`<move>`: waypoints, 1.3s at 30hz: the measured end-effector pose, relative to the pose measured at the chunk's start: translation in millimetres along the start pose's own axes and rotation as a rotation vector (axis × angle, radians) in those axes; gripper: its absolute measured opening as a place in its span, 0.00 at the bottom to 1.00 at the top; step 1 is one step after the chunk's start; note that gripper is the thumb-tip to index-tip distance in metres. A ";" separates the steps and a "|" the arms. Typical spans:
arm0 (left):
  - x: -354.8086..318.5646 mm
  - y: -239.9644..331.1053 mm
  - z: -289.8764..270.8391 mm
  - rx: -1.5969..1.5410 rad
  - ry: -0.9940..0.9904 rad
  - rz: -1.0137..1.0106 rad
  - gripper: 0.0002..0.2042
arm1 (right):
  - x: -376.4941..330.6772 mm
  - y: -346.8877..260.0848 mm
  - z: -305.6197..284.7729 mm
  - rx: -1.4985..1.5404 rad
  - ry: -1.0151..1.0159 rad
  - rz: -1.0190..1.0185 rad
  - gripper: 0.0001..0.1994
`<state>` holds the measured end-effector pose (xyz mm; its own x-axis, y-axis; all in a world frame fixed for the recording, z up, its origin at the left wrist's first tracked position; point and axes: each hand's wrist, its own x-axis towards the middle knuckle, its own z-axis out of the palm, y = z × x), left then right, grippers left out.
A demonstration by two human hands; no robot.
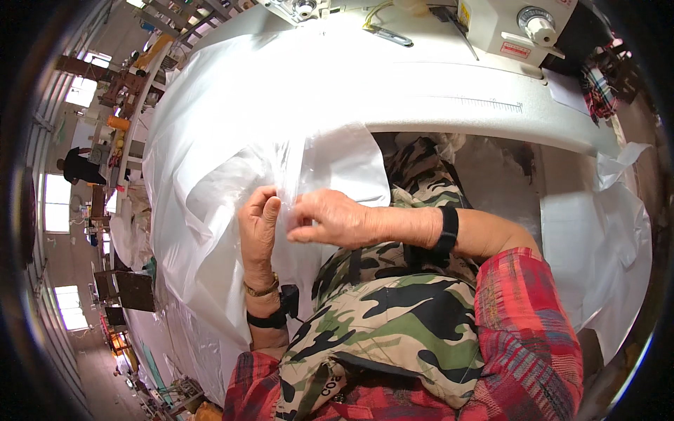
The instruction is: Sewing large white plastic sheets together using an industrial sewing machine.
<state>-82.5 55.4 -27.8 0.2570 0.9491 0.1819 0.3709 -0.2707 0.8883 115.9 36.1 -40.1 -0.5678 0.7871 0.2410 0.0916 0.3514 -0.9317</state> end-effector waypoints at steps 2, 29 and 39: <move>1.6 -3.4 -1.1 -0.282 -0.124 -0.188 0.11 | -5.4 -15.9 0.6 -0.165 -0.025 -0.141 0.15; 0.4 14.0 -9.7 -0.376 0.056 -0.228 0.08 | -14.1 17.4 -25.4 0.661 0.510 0.230 0.09; -0.3 34.5 -3.8 -0.358 0.064 -0.210 0.07 | 9.2 14.9 -6.7 0.633 0.460 0.281 0.12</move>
<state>-73.2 46.4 4.4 0.1488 0.9889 -0.0030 0.0725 -0.0079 0.9973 117.6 52.0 -49.9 -0.1882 0.9800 -0.0643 -0.3752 -0.1323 -0.9175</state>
